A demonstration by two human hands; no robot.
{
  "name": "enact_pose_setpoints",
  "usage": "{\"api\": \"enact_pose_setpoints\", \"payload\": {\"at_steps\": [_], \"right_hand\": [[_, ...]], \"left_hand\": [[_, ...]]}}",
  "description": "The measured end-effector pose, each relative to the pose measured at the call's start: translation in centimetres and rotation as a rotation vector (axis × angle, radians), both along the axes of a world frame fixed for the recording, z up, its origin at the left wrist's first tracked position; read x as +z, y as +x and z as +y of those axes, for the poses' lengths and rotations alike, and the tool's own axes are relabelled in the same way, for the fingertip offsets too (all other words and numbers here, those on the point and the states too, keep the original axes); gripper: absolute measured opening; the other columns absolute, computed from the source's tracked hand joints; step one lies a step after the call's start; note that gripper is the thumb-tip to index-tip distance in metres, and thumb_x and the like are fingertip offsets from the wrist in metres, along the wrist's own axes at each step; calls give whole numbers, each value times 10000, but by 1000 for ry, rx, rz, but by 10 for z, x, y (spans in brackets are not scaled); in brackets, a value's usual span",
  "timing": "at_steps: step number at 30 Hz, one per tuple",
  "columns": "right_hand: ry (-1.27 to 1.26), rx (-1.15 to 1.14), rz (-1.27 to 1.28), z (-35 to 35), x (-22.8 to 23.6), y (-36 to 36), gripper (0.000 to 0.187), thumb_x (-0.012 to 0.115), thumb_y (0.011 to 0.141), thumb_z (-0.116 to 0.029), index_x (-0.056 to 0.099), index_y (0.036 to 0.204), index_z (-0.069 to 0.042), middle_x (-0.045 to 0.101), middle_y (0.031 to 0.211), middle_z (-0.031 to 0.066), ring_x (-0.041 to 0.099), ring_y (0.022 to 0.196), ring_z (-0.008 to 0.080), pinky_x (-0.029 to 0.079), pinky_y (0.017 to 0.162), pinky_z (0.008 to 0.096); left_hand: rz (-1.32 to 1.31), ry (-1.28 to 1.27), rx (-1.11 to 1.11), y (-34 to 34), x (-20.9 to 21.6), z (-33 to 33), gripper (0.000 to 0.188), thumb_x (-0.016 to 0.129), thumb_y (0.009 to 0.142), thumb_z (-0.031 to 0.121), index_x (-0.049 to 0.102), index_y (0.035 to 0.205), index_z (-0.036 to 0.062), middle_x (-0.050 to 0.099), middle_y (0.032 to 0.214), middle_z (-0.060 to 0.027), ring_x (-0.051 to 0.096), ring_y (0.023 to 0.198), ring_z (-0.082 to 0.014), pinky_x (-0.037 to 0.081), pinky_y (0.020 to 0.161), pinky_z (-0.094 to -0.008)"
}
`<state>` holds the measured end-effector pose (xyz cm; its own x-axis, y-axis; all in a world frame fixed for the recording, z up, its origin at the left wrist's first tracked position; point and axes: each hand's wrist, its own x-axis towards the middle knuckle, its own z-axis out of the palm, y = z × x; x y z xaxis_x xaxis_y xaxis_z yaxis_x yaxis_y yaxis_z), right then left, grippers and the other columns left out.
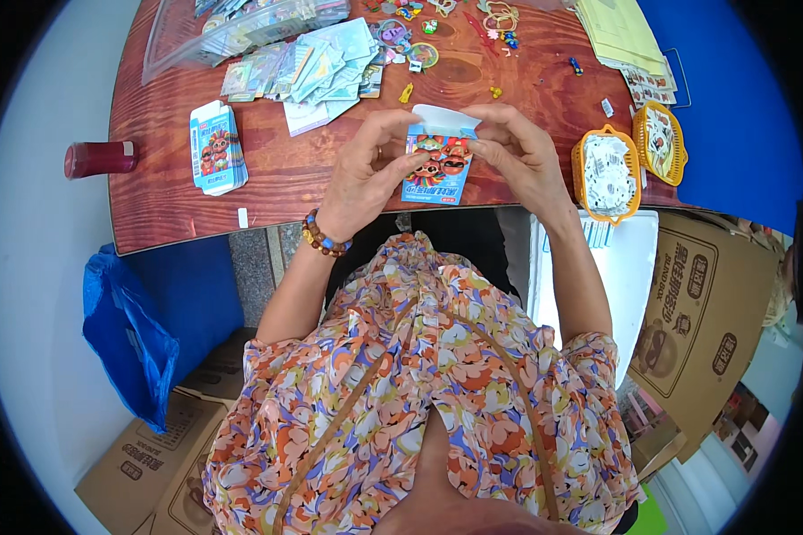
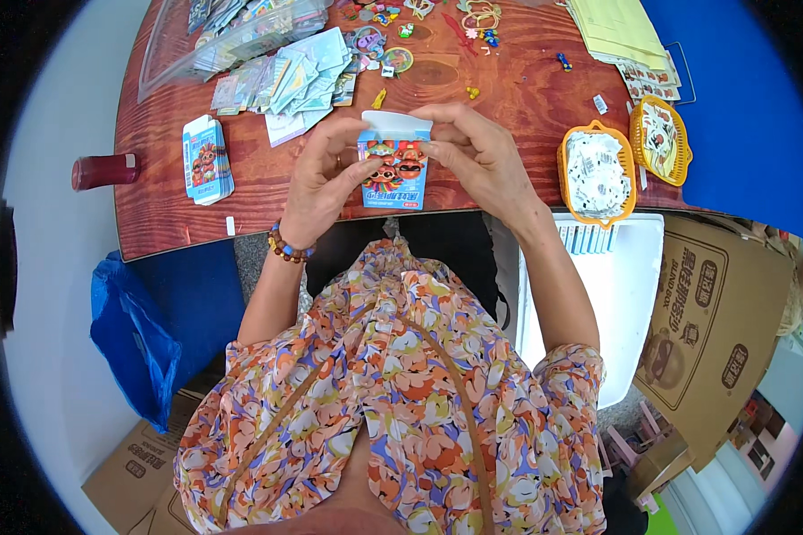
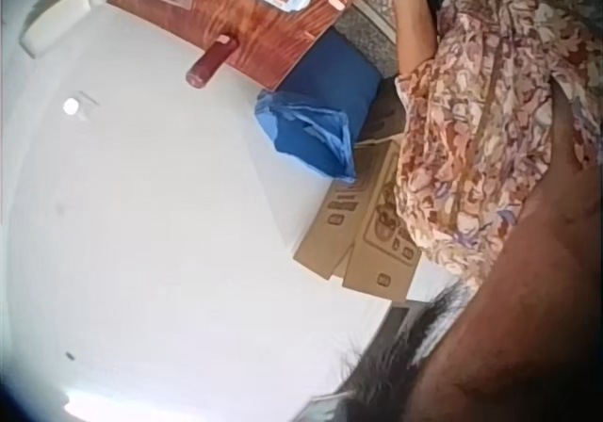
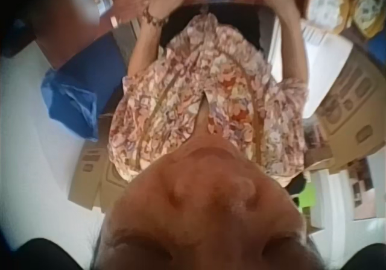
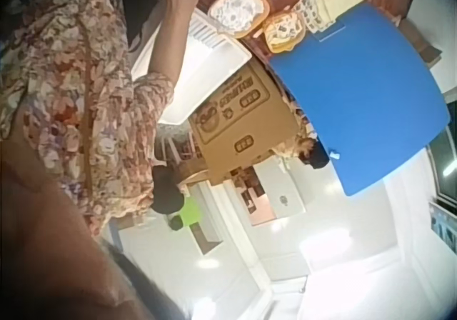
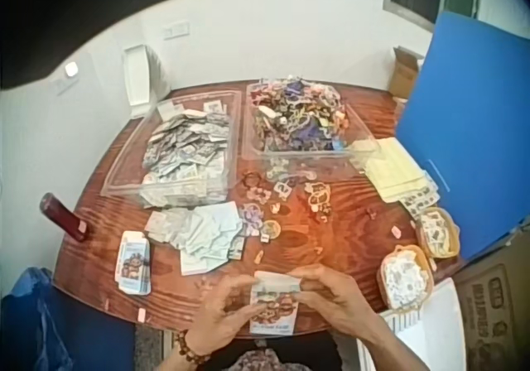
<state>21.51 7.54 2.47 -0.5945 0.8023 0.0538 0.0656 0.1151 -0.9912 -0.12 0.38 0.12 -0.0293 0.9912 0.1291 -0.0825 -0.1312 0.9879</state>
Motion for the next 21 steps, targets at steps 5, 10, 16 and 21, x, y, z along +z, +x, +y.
{"api": "enact_pose_setpoints", "payload": {"at_steps": [5, 10, 16, 21], "right_hand": [[88, 18, 122, -4, -5, -7, 214, 644, 933, -25, 646, 1146, -13, 663, 1147, 71, 624, 991, 106, 505, 875, 270], [-41, -1, 33, -2, 5, -5, 127, 617, 950, -48, 665, 1057, -1, 674, 1151, 70, 624, 984, 106, 506, 870, 267], [-170, 44, 9, 3, 1, -4, 177, 620, 953, -52, 690, 1106, 3, 700, 1109, 53, 637, 956, 87, 522, 840, 256], [-167, 68, -60, 4, 3, -4, 230, 659, 927, -45, 718, 1147, -9, 734, 1009, 46, 664, 944, 89, 536, 818, 241]], "left_hand": [[100, 3, -63, -9, -10, -1, 296, 661, 925, 30, 554, 1200, 31, 672, 973, -63, 668, 862, -101, 537, 721, -249], [155, 17, -105, -8, -6, -5, 302, 658, 921, 28, 548, 1203, 30, 688, 986, -82, 677, 840, -118, 538, 718, -263], [206, 74, -89, -5, -6, -4, 371, 657, 911, 17, 470, 1231, 32, 697, 1006, -122, 689, 858, -159, 538, 727, -291], [210, -40, -121, -7, -6, -5, 455, 676, 898, 28, 385, 1248, 36, 699, 1035, -141, 687, 903, -182, 540, 750, -316]]}}
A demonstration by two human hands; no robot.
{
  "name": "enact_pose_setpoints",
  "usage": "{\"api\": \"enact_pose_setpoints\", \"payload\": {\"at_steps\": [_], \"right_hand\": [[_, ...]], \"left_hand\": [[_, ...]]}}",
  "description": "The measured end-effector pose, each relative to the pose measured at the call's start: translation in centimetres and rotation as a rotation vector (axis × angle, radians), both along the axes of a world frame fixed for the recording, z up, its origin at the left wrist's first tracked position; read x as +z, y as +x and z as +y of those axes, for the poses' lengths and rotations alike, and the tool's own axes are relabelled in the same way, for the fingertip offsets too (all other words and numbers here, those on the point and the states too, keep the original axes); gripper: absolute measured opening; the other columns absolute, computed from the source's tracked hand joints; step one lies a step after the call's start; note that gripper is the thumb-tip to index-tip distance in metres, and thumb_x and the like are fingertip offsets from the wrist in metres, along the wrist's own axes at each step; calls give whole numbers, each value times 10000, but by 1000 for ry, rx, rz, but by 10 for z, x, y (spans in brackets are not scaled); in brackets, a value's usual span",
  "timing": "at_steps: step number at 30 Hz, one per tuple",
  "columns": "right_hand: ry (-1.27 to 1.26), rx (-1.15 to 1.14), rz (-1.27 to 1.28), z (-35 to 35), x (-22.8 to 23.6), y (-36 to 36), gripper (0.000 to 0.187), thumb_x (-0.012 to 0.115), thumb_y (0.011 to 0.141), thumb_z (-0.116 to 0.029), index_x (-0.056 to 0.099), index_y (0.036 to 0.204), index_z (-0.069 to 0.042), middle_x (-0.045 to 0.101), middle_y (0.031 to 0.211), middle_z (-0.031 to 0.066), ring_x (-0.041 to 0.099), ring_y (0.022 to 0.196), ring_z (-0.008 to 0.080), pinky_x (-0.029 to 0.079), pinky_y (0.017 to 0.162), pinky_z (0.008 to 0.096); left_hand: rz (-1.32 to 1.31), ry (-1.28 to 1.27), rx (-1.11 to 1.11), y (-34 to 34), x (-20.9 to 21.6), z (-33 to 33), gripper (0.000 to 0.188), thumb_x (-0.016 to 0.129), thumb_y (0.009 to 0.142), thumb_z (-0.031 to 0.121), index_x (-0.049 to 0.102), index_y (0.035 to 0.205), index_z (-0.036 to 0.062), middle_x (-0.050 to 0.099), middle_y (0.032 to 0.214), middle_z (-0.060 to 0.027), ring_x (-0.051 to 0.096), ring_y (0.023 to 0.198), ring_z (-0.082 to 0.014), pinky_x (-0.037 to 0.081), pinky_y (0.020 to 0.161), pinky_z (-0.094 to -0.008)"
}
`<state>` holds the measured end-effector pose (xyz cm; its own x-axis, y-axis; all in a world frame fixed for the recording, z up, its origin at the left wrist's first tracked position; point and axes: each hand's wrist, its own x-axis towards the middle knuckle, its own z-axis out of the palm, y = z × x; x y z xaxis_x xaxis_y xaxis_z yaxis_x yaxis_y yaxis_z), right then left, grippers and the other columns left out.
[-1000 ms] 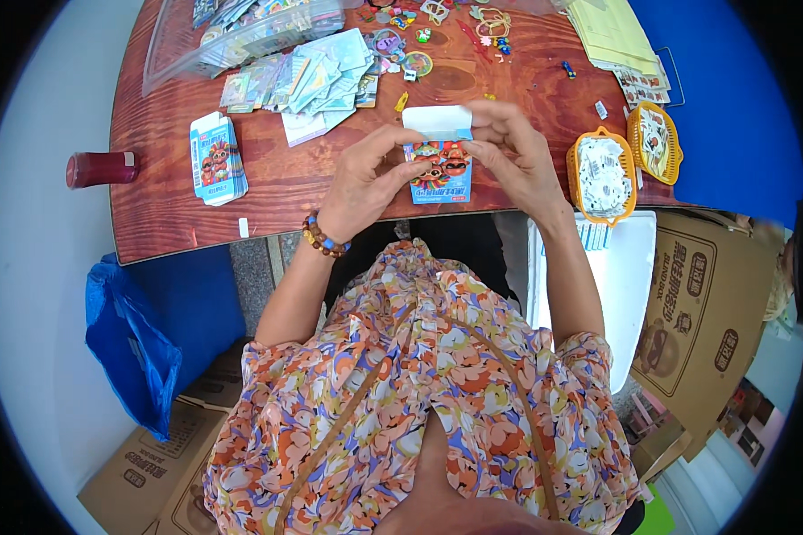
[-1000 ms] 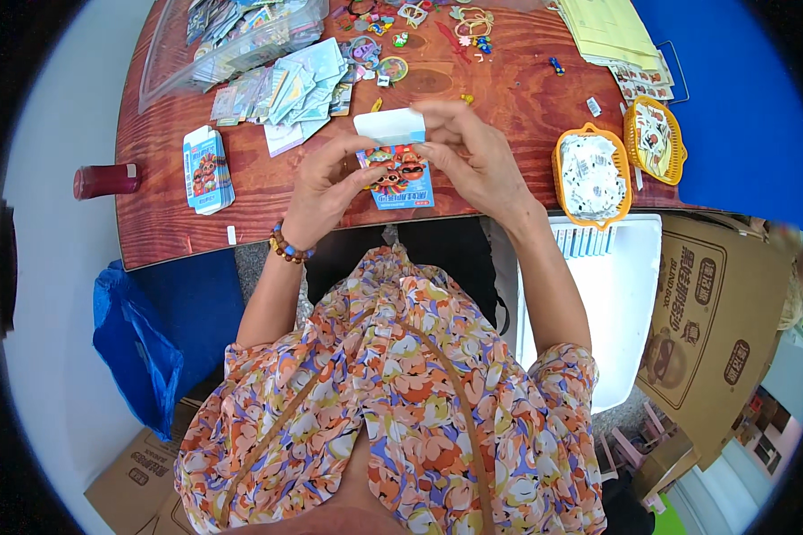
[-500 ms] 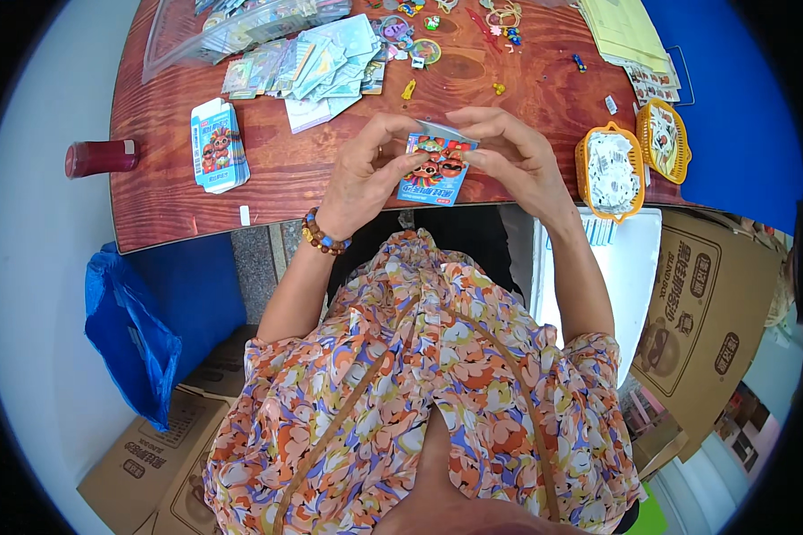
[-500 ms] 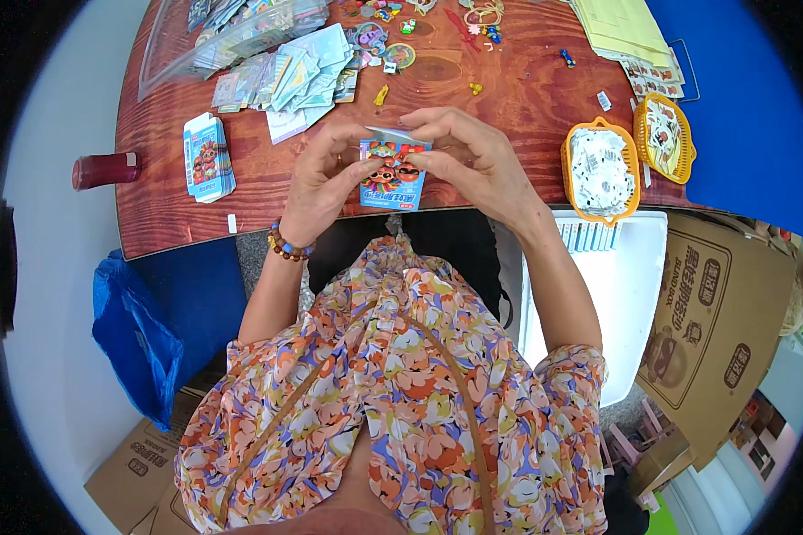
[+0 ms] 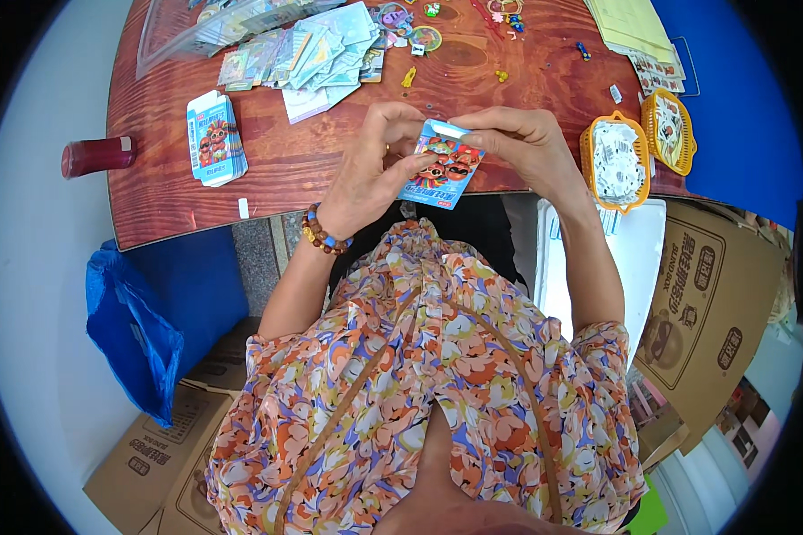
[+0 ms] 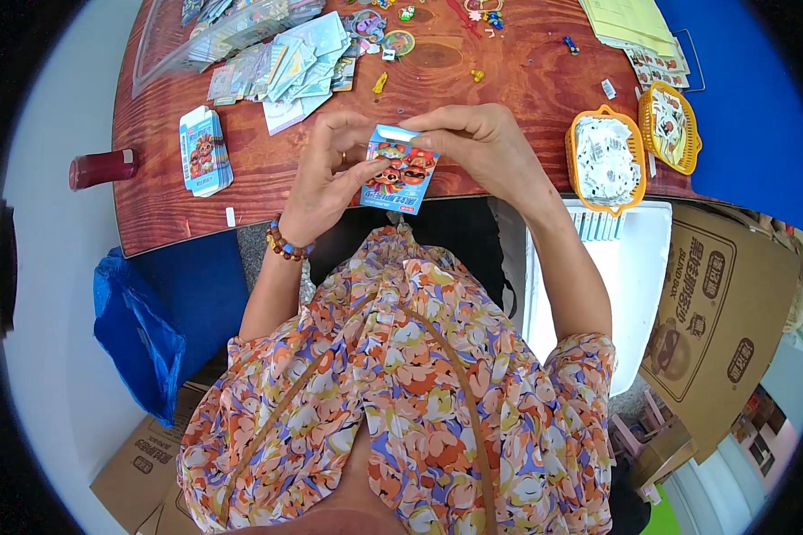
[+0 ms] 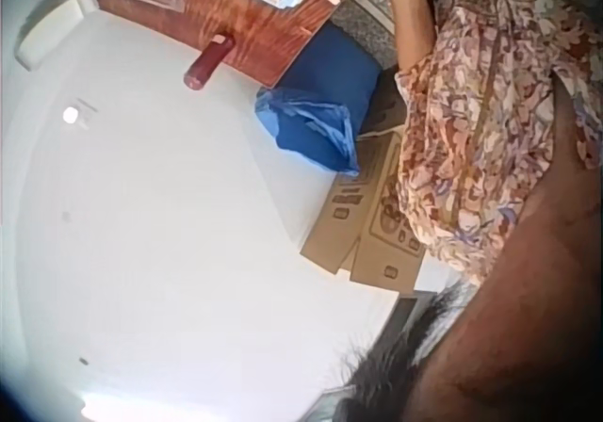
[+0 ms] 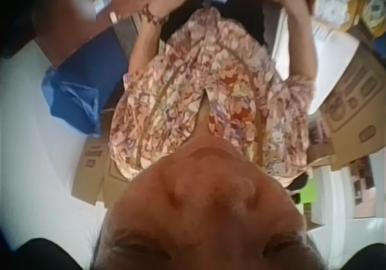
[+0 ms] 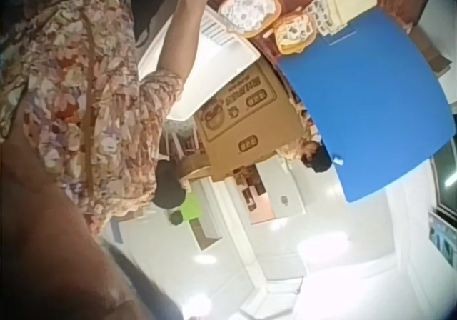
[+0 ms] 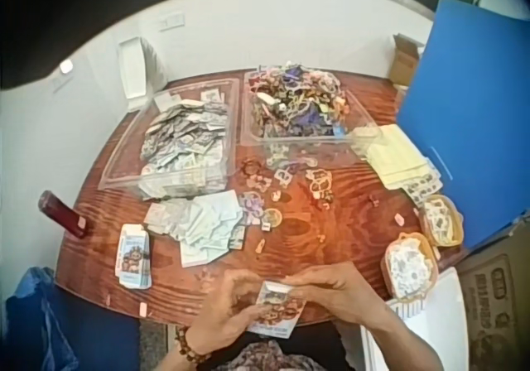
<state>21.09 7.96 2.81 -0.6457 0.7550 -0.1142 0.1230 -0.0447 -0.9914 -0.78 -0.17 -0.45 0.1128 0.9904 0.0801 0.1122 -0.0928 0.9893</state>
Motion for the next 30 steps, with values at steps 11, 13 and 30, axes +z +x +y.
{"api": "enact_pose_setpoints", "payload": {"at_steps": [11, 13, 30], "right_hand": [[368, 41, -216, -6, 0, 0, 227, 653, 896, -3, 717, 1114, 2, 749, 1027, 80, 701, 938, 138, 549, 825, 265], [465, 54, -199, -8, 1, 0, 229, 651, 889, -3, 716, 1109, 2, 749, 1041, 88, 710, 947, 161, 552, 829, 274], [493, -139, -76, -31, -43, 12, 311, 665, 901, -32, 689, 1212, -43, 685, 1220, 128, 668, 1087, 188, 563, 888, 340]], "left_hand": [[62, -64, -17, 1, 3, 1, 458, 683, 887, 41, 396, 1243, 31, 699, 1049, -161, 707, 881, -236, 553, 753, -336], [68, -41, -15, 2, 0, 1, 459, 685, 885, 45, 398, 1243, 32, 701, 1042, -161, 714, 887, -242, 557, 750, -339], [-69, -2, 77, 15, -13, -6, 339, 666, 901, 13, 563, 1222, 45, 695, 962, -85, 695, 820, -127, 544, 697, -266]]}}
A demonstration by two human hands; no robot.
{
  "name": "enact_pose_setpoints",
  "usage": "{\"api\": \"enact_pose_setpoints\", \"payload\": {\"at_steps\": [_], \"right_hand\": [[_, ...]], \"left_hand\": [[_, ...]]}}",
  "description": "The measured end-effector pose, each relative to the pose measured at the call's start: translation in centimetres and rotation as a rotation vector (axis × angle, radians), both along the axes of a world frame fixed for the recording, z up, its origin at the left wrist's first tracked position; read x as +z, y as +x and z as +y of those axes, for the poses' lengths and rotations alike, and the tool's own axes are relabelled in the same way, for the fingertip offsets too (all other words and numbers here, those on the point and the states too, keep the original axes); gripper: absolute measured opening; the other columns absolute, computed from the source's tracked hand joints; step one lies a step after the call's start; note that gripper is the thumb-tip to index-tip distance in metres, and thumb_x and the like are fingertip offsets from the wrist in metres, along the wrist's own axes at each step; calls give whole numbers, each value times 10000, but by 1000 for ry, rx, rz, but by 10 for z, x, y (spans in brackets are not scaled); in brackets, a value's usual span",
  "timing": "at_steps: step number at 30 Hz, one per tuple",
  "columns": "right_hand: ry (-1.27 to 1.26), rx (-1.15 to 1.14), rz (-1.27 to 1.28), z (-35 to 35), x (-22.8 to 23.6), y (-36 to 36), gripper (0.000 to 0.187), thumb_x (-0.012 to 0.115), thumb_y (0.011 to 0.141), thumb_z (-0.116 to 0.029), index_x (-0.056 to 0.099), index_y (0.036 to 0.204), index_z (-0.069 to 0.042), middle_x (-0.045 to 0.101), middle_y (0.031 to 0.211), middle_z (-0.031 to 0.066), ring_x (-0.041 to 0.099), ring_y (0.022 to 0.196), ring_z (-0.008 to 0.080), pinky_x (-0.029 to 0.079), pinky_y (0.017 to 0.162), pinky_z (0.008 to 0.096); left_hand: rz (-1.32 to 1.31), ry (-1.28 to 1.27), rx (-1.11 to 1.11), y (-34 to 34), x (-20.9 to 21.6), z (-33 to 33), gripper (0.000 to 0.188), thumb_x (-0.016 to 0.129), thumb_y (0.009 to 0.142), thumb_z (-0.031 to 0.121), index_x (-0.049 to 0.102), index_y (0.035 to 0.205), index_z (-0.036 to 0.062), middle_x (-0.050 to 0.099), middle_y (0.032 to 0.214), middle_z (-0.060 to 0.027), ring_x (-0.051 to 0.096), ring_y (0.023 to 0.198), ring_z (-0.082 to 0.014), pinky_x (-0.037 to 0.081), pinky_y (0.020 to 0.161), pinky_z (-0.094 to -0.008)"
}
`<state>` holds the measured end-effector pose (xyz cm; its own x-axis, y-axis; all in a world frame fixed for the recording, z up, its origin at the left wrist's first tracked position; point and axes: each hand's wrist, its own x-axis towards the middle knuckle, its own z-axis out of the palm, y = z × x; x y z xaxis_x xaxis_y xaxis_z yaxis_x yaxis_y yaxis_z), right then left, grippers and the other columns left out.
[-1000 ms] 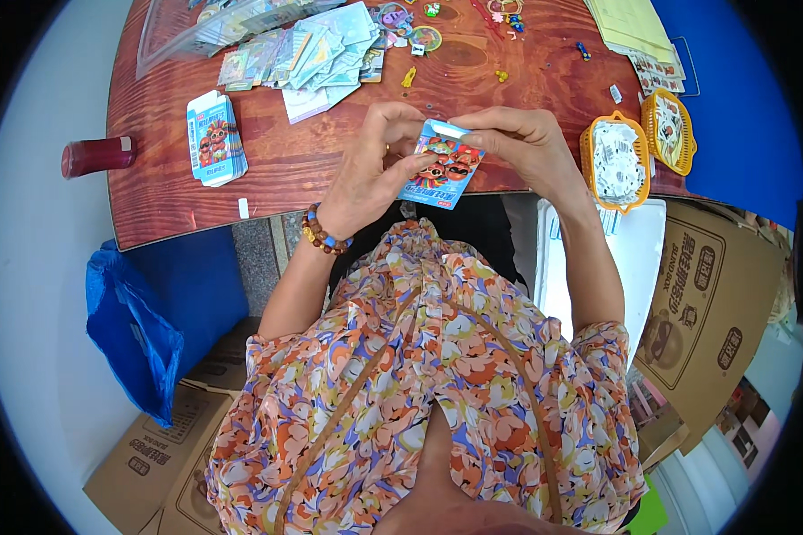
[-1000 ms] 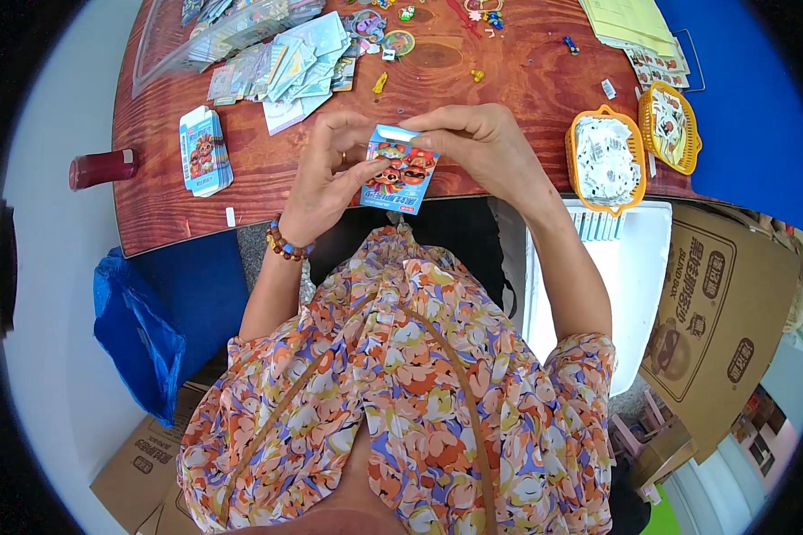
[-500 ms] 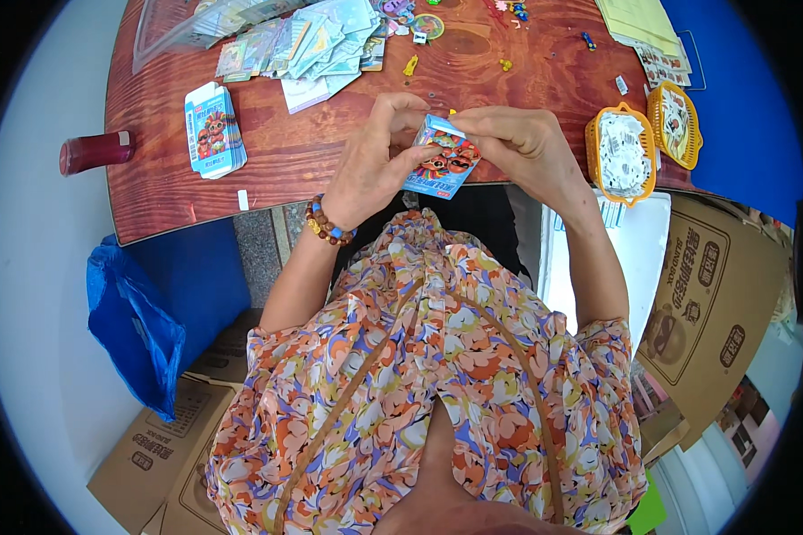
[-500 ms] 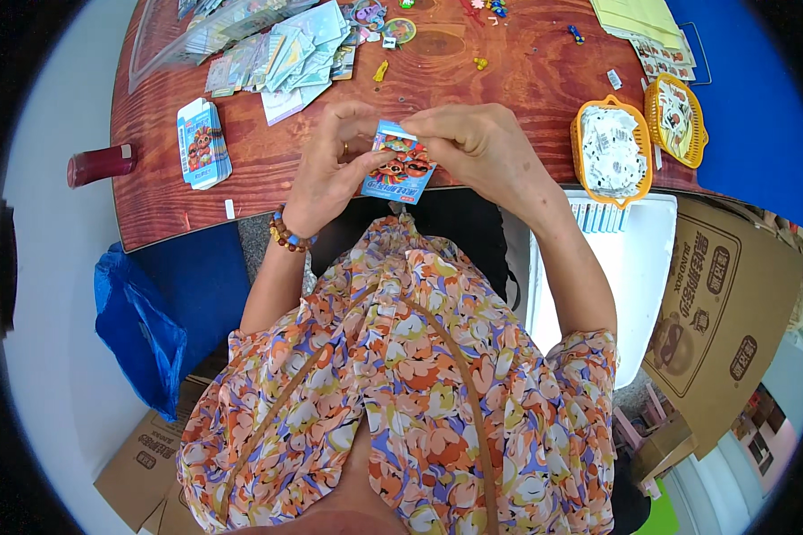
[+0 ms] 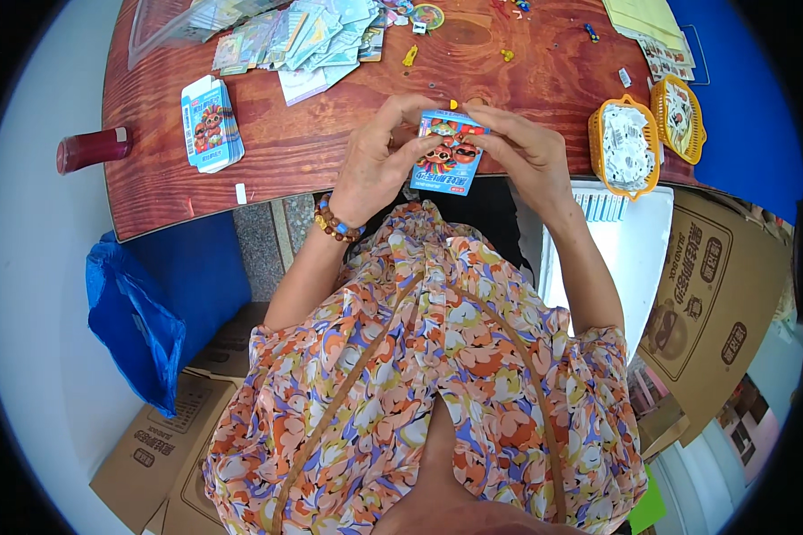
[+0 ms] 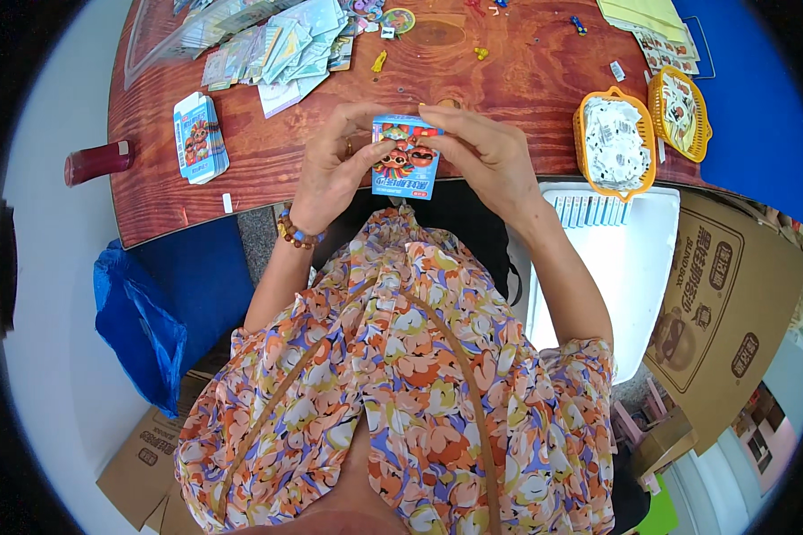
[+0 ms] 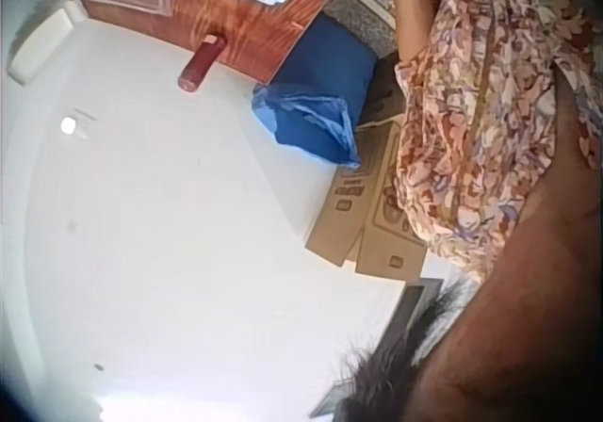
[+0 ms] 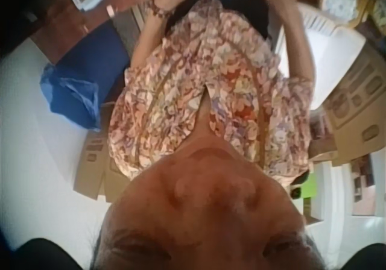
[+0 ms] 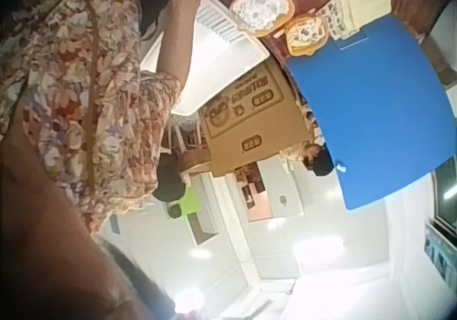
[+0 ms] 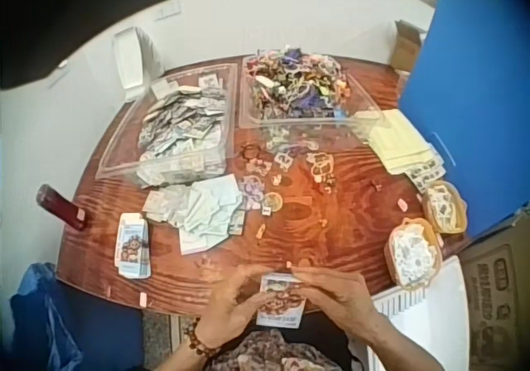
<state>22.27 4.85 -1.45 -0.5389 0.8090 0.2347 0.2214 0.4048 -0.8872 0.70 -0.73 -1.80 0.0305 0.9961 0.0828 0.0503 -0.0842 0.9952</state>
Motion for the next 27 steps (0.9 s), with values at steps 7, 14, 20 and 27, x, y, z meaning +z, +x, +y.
{"api": "enact_pose_setpoints", "payload": {"at_steps": [7, 14, 20, 27], "right_hand": [[-243, 75, 81, -4, -3, 8, 253, 662, 905, -23, 701, 1153, 9, 694, 1182, 131, 655, 1083, 165, 521, 947, 308], [-432, -67, 196, -15, -6, 8, 193, 662, 902, -11, 718, 1086, 7, 681, 1210, 118, 663, 1026, 145, 559, 852, 282], [-673, -181, 493, -17, 3, 4, 422, 659, 940, -150, 566, 1331, -23, 687, 1195, 103, 668, 960, 107, 553, 795, 248], [-736, -24, 180, -16, -16, 12, 344, 646, 962, -173, 601, 1270, -25, 701, 1078, 34, 649, 884, 66, 518, 721, 222]], "left_hand": [[-15, -67, -49, 0, -4, 0, 332, 670, 912, 37, 586, 1233, 41, 697, 1013, -76, 690, 862, -126, 549, 727, -269], [-78, -112, -69, 10, -8, -3, 254, 650, 927, 26, 629, 1181, 23, 691, 1035, -57, 668, 949, -111, 546, 799, -268], [-269, -128, 28, 23, -10, 5, 272, 620, 949, 0, 586, 1218, 16, 673, 1001, -36, 641, 885, -76, 531, 760, -237], [-233, -162, 79, 21, -9, 0, 263, 633, 947, 14, 587, 1207, 18, 651, 984, -16, 608, 869, -55, 504, 748, -222]]}}
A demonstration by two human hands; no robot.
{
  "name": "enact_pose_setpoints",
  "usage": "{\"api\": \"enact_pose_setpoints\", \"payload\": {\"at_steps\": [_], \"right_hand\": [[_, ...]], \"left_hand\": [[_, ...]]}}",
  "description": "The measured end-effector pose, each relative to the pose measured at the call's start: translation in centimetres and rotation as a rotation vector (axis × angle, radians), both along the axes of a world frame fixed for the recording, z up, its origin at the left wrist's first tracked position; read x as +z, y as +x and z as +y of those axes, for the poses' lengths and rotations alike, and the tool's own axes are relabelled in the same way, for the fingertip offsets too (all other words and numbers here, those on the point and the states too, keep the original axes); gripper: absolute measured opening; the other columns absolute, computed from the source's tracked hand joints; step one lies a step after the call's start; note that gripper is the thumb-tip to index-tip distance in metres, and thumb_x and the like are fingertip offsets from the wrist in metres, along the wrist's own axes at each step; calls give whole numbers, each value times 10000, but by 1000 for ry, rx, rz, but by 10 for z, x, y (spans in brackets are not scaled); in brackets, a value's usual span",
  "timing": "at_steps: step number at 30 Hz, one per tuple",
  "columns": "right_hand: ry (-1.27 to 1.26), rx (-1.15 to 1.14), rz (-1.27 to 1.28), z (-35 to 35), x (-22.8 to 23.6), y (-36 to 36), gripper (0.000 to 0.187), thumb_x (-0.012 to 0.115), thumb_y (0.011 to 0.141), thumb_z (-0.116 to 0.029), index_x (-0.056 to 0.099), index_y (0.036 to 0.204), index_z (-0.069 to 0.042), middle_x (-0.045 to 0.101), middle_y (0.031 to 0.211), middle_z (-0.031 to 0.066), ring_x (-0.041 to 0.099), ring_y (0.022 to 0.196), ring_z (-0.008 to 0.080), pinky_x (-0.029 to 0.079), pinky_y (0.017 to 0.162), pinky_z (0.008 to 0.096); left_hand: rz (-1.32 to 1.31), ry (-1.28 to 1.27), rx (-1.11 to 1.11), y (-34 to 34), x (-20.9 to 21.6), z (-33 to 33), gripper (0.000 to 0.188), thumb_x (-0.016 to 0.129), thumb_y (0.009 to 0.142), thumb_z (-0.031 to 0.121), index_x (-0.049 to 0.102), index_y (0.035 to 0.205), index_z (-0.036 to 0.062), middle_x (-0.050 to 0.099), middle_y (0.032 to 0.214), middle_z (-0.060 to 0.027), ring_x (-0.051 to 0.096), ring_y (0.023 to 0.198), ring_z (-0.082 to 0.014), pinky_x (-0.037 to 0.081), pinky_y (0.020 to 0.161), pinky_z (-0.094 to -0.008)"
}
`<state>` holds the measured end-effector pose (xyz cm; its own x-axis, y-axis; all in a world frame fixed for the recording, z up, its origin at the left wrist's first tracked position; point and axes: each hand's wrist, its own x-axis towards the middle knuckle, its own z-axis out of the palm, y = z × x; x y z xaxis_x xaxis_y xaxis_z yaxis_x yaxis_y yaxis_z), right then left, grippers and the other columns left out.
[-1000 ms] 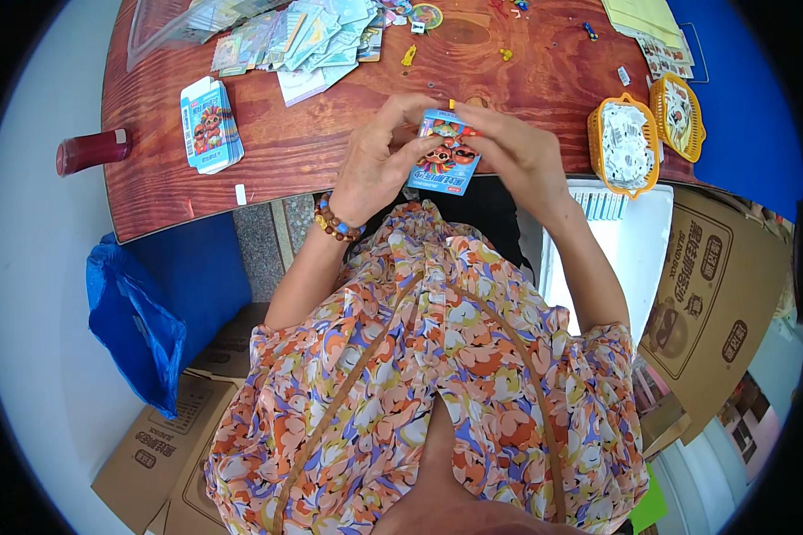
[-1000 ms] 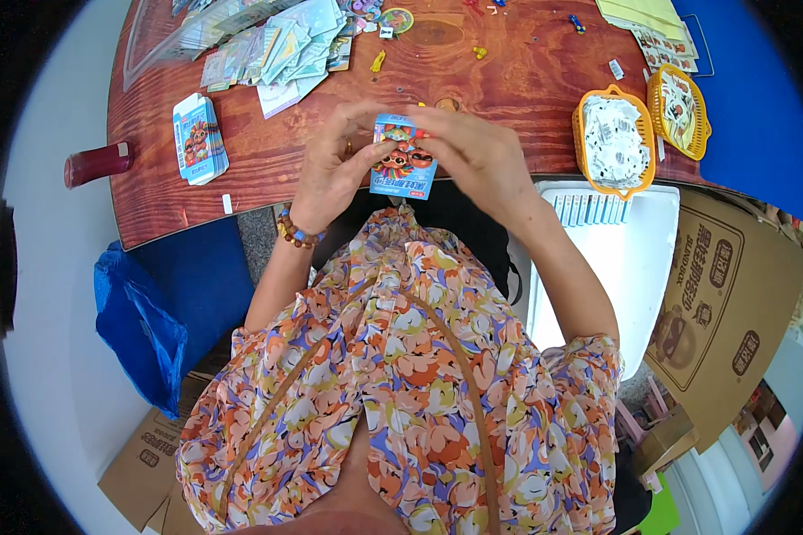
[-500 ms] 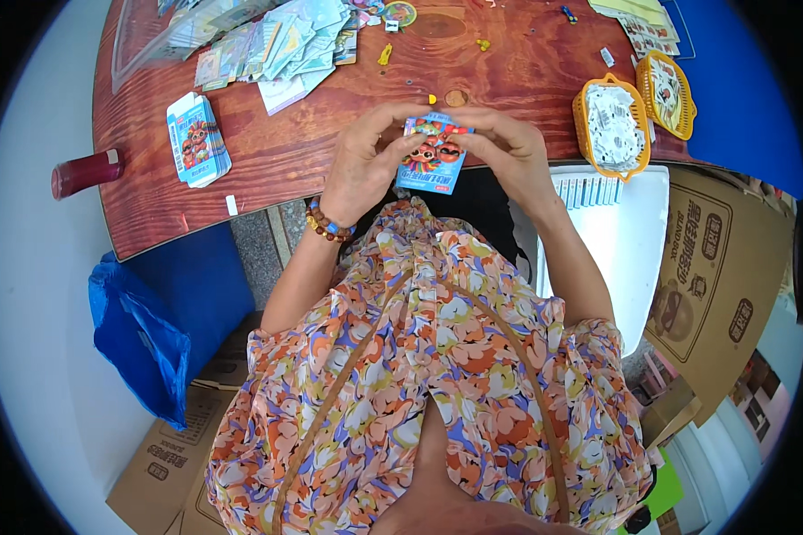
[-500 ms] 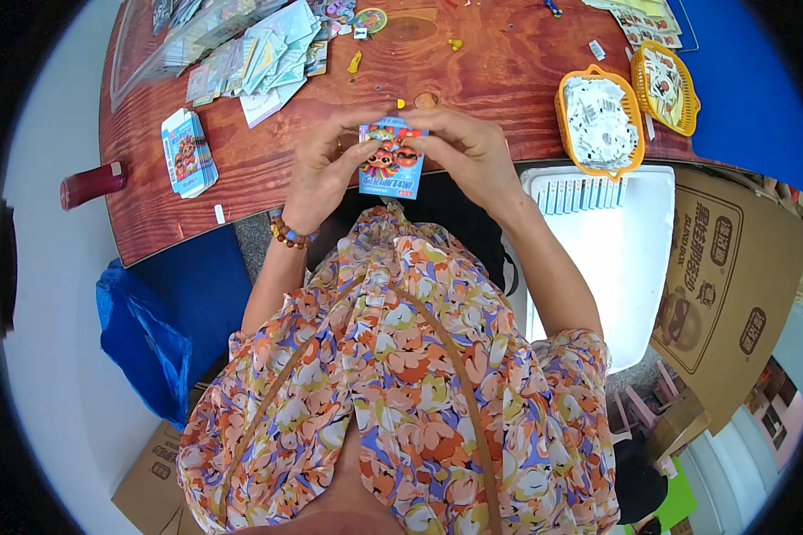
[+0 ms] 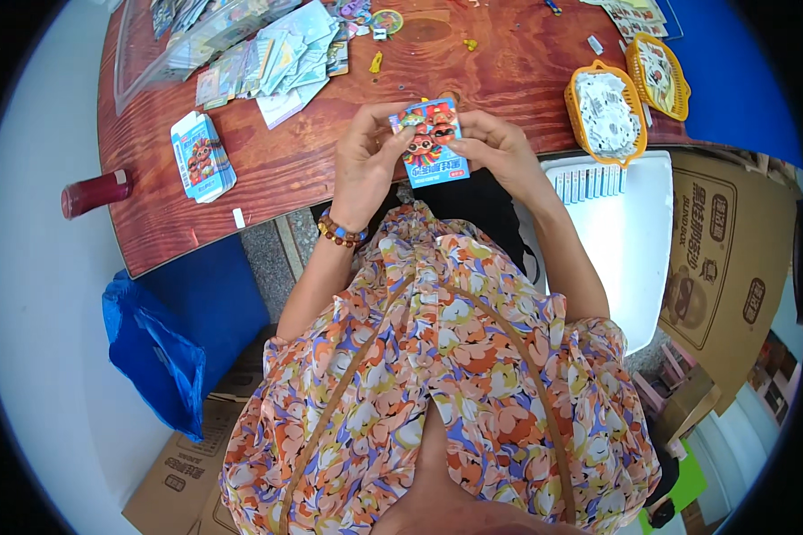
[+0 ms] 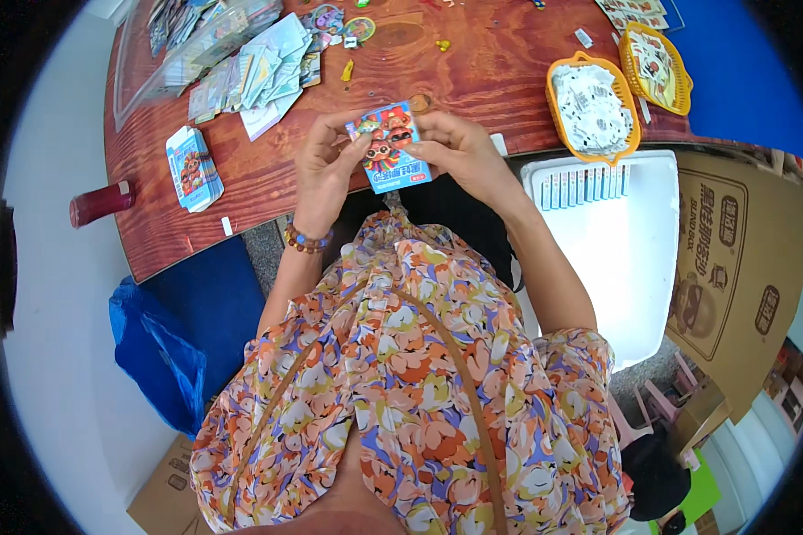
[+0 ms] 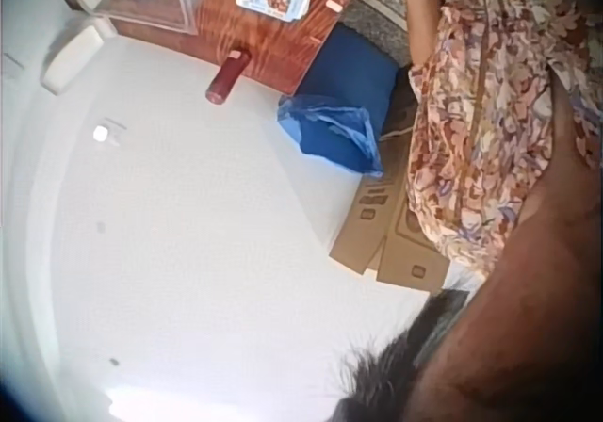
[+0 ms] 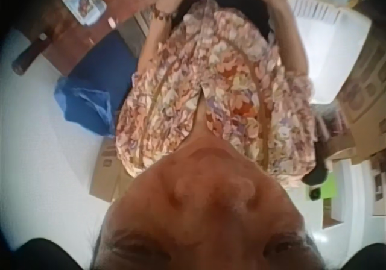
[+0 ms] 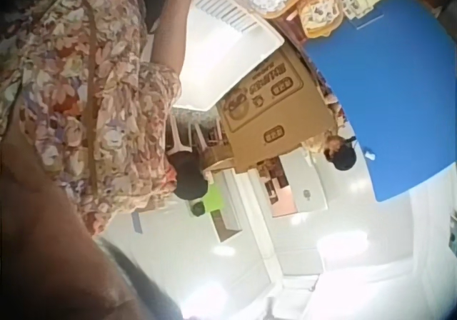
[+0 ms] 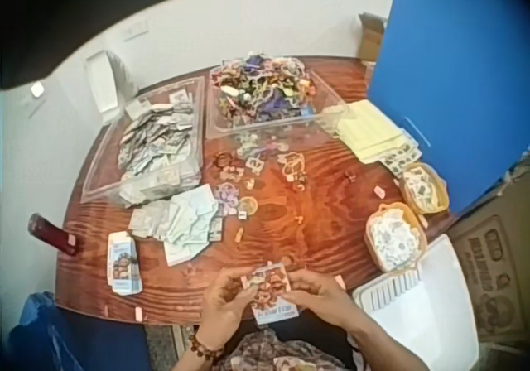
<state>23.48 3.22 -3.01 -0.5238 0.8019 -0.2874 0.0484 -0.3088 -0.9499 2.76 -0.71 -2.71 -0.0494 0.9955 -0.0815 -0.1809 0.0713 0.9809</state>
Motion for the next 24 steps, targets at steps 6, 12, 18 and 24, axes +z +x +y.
{"api": "enact_pose_setpoints", "payload": {"at_steps": [6, 12, 18, 24], "right_hand": [[-38, -21, 145, -15, -13, -2, 285, 637, 967, -135, 607, 1227, -21, 700, 1076, 46, 663, 935, 95, 560, 765, 252], [-106, -60, 153, -34, 3, 25, 288, 659, 946, -125, 624, 1212, -20, 710, 1040, 53, 674, 888, 103, 566, 725, 257], [-234, -94, -150, -65, 5, 130, 370, 719, 837, -113, 660, 1181, 9, 710, 976, 50, 651, 800, 112, 533, 697, 265], [-289, -502, -585, -95, -23, 281, 374, 680, 840, -243, 681, 1097, 28, 686, 958, 88, 674, 844, 172, 603, 684, 312]], "left_hand": [[71, 5, 76, 1, -6, -5, 289, 648, 936, 5, 598, 1219, 32, 619, 986, -8, 564, 814, -55, 465, 708, -207], [55, 77, -36, 8, -8, -18, 313, 659, 920, -26, 600, 1223, 19, 622, 1007, -18, 582, 831, -65, 500, 727, -232], [3, 31, -267, 34, 10, -15, 396, 625, 931, -31, 563, 1319, 14, 644, 1118, -107, 662, 979, -172, 529, 864, -284], [161, 16, -215, 7, 4, -14, 356, 548, 979, -3, 530, 1335, -14, 667, 1132, -132, 673, 1003, -198, 533, 889, -309]]}}
